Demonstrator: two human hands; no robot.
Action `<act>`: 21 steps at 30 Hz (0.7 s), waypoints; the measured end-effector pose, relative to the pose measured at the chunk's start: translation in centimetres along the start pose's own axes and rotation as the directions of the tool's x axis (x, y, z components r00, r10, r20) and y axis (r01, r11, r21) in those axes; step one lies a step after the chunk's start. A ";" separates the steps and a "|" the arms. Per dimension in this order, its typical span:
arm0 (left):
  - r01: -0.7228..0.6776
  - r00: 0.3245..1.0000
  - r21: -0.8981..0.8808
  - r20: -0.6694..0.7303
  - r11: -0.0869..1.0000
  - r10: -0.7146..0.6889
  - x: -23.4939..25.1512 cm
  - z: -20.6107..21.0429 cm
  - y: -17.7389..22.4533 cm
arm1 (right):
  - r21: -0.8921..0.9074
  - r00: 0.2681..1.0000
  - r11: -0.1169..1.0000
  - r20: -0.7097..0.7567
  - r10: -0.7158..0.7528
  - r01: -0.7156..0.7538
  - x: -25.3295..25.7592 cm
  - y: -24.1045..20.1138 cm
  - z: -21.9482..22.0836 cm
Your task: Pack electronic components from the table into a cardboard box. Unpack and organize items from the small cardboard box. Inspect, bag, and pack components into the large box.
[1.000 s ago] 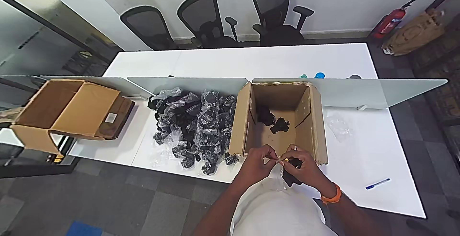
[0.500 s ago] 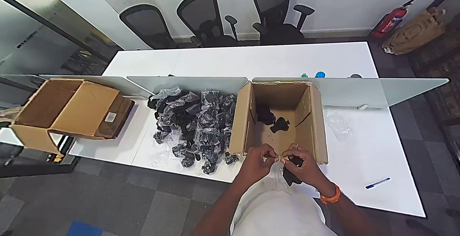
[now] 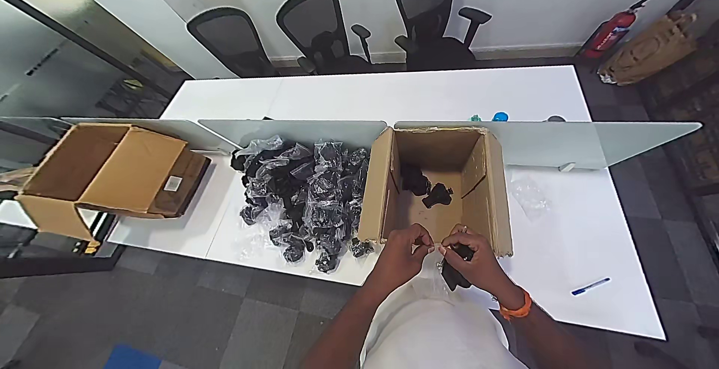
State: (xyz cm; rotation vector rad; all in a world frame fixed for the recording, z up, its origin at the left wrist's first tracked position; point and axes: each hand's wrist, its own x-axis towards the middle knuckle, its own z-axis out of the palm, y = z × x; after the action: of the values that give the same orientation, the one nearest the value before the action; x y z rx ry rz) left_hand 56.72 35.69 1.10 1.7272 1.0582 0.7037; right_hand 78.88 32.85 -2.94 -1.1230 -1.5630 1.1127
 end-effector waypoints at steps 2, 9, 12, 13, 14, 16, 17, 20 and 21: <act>0.032 0.999 0.015 0.008 0.999 -0.032 0.1 0.1 0.2 | 0.006 1.000 1.000 -0.010 -0.002 0.002 -0.1 0.0 0.2; 0.037 0.998 0.086 0.047 0.996 -0.041 0.3 0.8 0.4 | 0.062 0.992 0.998 -0.128 0.016 -0.008 -0.8 0.1 2.1; 0.017 0.999 0.110 0.046 0.994 -0.023 0.3 1.1 0.2 | 0.070 0.989 0.998 -0.147 0.009 0.002 -1.0 0.2 2.5; 0.012 0.999 0.107 0.046 0.994 -0.017 0.3 1.2 0.1 | 0.058 0.988 0.998 -0.154 -0.001 0.010 -1.1 0.3 2.6; 0.008 0.999 0.100 0.041 0.995 -0.012 0.2 1.3 0.1 | 0.047 0.987 0.999 -0.160 -0.010 0.018 -1.2 0.3 2.6; 0.002 1.000 0.065 0.024 0.998 -0.004 0.2 1.2 0.1 | 0.042 0.985 0.999 -0.172 -0.019 0.027 -1.2 0.4 2.3; 0.002 1.000 0.040 0.027 0.999 -0.003 0.2 1.0 0.1 | 0.047 0.986 0.999 -0.167 -0.017 0.025 -1.1 0.4 2.0; 0.013 0.999 -0.008 0.050 1.000 -0.013 0.1 0.5 0.1 | 0.061 0.991 0.998 -0.136 -0.005 0.014 -0.8 0.5 1.2; 0.020 0.999 -0.004 0.049 1.000 -0.020 0.1 0.4 0.1 | 0.059 0.992 0.998 -0.123 -0.003 0.011 -0.7 0.5 1.0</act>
State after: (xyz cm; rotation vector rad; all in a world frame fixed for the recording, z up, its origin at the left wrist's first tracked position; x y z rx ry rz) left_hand 57.12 35.62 1.08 1.7196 1.0379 0.6472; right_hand 78.10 32.07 -3.75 -1.1242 -1.4283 1.0581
